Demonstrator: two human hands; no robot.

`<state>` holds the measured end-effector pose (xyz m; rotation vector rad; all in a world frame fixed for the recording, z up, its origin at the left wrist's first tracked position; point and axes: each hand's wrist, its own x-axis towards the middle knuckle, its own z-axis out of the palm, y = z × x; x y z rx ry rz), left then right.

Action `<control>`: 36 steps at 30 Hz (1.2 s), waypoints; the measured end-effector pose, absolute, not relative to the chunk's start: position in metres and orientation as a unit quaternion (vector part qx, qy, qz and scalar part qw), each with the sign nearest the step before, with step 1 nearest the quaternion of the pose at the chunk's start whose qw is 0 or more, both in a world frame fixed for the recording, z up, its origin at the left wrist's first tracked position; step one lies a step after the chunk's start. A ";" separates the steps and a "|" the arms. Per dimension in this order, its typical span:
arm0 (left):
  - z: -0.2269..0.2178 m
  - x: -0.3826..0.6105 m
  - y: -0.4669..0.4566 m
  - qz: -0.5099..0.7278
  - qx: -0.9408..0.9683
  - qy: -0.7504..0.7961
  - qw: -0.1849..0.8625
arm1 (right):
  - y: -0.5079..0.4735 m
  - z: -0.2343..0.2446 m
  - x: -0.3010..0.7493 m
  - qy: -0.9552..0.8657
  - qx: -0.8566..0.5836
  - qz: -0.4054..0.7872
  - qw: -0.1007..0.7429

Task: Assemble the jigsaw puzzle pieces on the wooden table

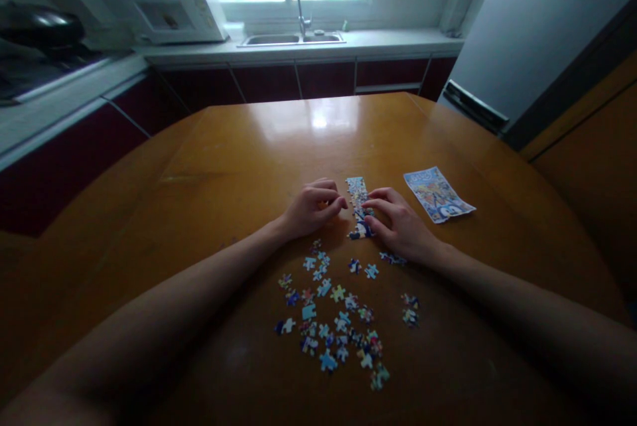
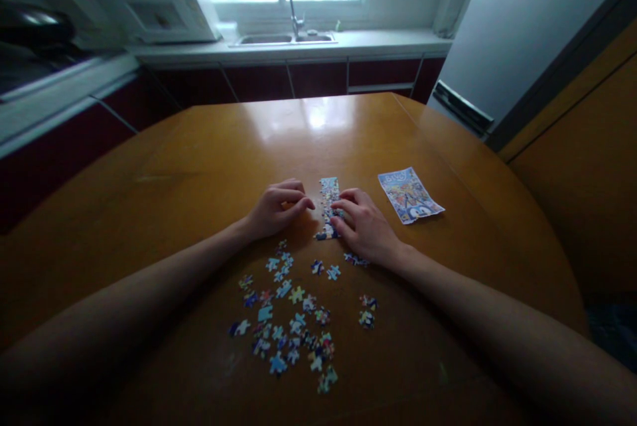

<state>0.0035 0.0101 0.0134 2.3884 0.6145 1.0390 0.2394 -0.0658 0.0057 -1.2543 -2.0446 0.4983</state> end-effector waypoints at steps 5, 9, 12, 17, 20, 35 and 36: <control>0.014 0.004 0.010 0.374 0.870 0.224 0.229 | -0.066 0.006 0.239 -0.784 -0.481 0.195 0.340; 0.014 0.003 0.010 0.374 0.870 0.226 0.229 | -0.067 0.006 0.239 -0.783 -0.487 0.194 0.336; 0.014 0.003 0.010 0.374 0.870 0.227 0.229 | -0.067 0.006 0.239 -0.783 -0.486 0.193 0.338; 0.015 0.004 0.009 0.374 0.872 0.223 0.225 | -0.066 0.007 0.239 -0.784 -0.484 0.193 0.337; 0.014 0.004 0.009 0.374 0.872 0.221 0.224 | -0.066 0.006 0.240 -0.785 -0.483 0.194 0.336; 0.015 0.004 0.008 0.370 0.871 0.217 0.238 | -0.064 0.003 0.242 -0.789 -0.474 0.177 0.348; 0.015 0.004 0.008 0.370 0.872 0.217 0.238 | -0.065 0.006 0.241 -0.791 -0.472 0.166 0.353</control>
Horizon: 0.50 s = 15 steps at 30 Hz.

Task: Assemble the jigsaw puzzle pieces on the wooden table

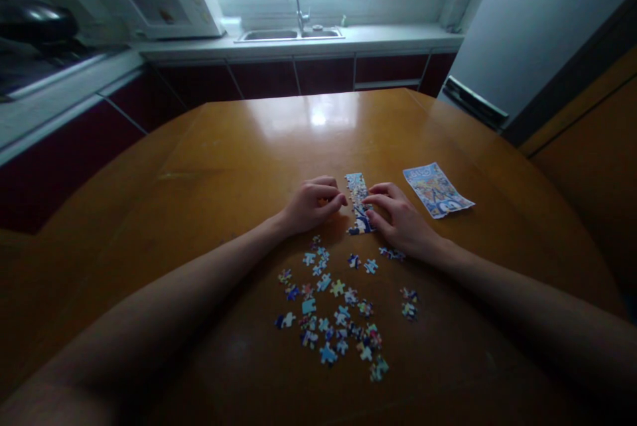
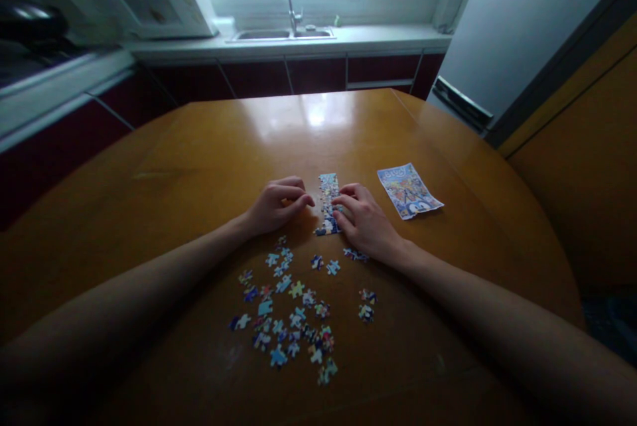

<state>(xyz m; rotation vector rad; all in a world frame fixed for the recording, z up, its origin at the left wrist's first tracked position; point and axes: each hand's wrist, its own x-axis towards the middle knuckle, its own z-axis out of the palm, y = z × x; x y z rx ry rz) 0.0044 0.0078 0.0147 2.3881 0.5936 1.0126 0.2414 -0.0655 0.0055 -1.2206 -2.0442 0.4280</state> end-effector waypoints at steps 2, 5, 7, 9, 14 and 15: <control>0.014 0.004 0.008 0.369 0.873 0.214 0.238 | -0.073 0.012 0.239 -0.799 -0.462 0.131 0.360; 0.013 0.004 0.009 0.370 0.872 0.207 0.244 | -0.091 0.022 0.233 -0.831 -0.423 0.075 0.354; 0.012 0.004 0.009 0.371 0.871 0.205 0.247 | -0.102 0.026 0.229 -0.860 -0.377 0.042 0.342; 0.012 0.004 0.009 0.373 0.870 0.207 0.248 | -0.107 0.027 0.226 -0.867 -0.358 0.030 0.345; 0.013 0.005 0.008 0.371 0.870 0.206 0.252 | -0.080 0.014 0.235 -0.775 -0.444 0.103 0.438; 0.013 0.005 0.008 0.368 0.871 0.205 0.253 | -0.072 0.010 0.238 -0.742 -0.473 0.124 0.458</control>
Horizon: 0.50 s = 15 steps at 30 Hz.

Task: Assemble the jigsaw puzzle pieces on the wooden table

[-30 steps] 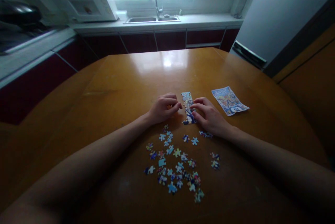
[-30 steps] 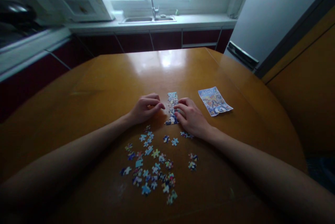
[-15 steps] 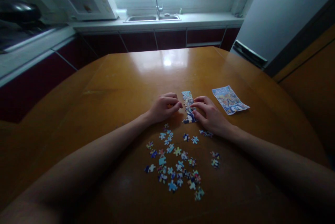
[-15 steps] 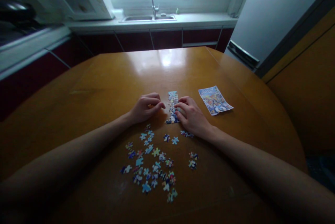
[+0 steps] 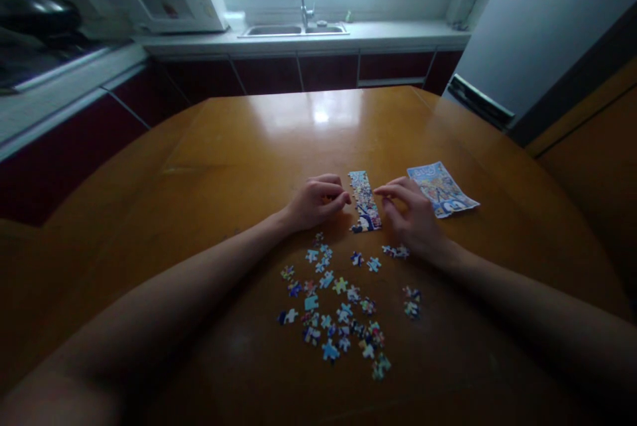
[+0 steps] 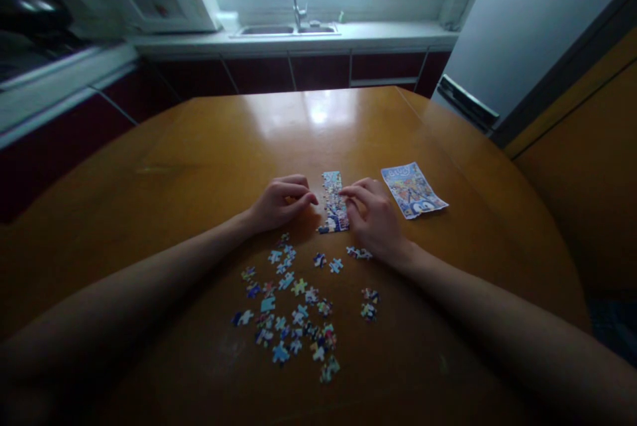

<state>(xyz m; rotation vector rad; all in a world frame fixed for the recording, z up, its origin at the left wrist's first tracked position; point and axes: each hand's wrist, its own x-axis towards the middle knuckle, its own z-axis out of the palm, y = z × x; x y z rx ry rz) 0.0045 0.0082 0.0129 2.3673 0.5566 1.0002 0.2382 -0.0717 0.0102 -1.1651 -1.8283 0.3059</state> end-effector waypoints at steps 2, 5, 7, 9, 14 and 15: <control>0.013 0.004 0.008 0.364 0.872 0.204 0.254 | -0.058 0.004 0.244 -0.691 -0.518 0.164 0.477; 0.012 0.004 0.009 0.363 0.872 0.204 0.258 | -0.054 0.005 0.247 -0.673 -0.537 0.182 0.475; 0.011 0.005 0.009 0.365 0.870 0.205 0.261 | -0.066 0.013 0.240 -0.711 -0.502 0.155 0.468; 0.011 0.005 0.009 0.369 0.867 0.208 0.264 | -0.091 0.024 0.226 -0.763 -0.441 0.133 0.454; 0.014 0.006 0.007 0.361 0.866 0.217 0.268 | -0.164 0.032 0.187 -0.905 -0.234 0.100 0.341; 0.014 0.006 0.006 0.358 0.868 0.218 0.267 | -0.173 0.030 0.183 -0.921 -0.209 0.099 0.313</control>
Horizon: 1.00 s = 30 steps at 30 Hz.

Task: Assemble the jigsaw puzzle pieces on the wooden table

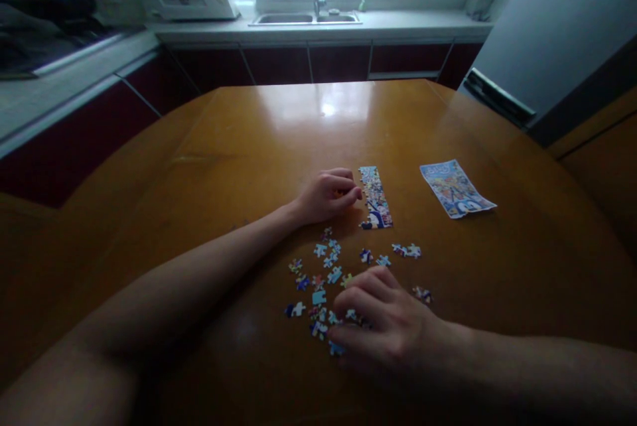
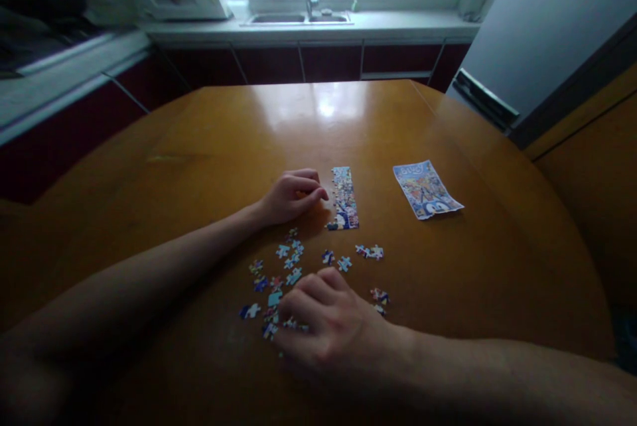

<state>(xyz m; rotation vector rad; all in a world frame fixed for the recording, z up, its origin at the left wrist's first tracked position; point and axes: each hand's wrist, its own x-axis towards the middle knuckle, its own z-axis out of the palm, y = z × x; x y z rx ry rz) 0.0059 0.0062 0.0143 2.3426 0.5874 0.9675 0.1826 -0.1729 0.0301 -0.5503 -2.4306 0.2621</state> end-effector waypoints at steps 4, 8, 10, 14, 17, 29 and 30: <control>0.016 0.006 0.005 0.353 0.873 0.216 0.260 | -0.183 0.022 0.177 -0.952 -0.193 0.087 0.220; 0.015 0.006 0.005 0.348 0.876 0.218 0.253 | -0.179 0.024 0.178 -0.962 -0.195 0.085 0.170; 0.014 0.006 0.006 0.351 0.876 0.214 0.252 | -0.180 0.026 0.177 -0.962 -0.202 0.093 0.155; 0.014 0.007 0.007 0.357 0.874 0.206 0.259 | -0.182 0.029 0.175 -0.963 -0.220 0.094 0.126; 0.014 0.007 0.007 0.355 0.874 0.207 0.259 | -0.183 0.031 0.175 -0.965 -0.220 0.082 0.117; 0.013 0.006 0.007 0.351 0.876 0.209 0.256 | -0.176 0.024 0.178 -0.936 -0.168 0.192 0.244; 0.012 0.005 0.007 0.350 0.877 0.209 0.255 | -0.170 0.026 0.179 -0.906 -0.208 0.242 0.280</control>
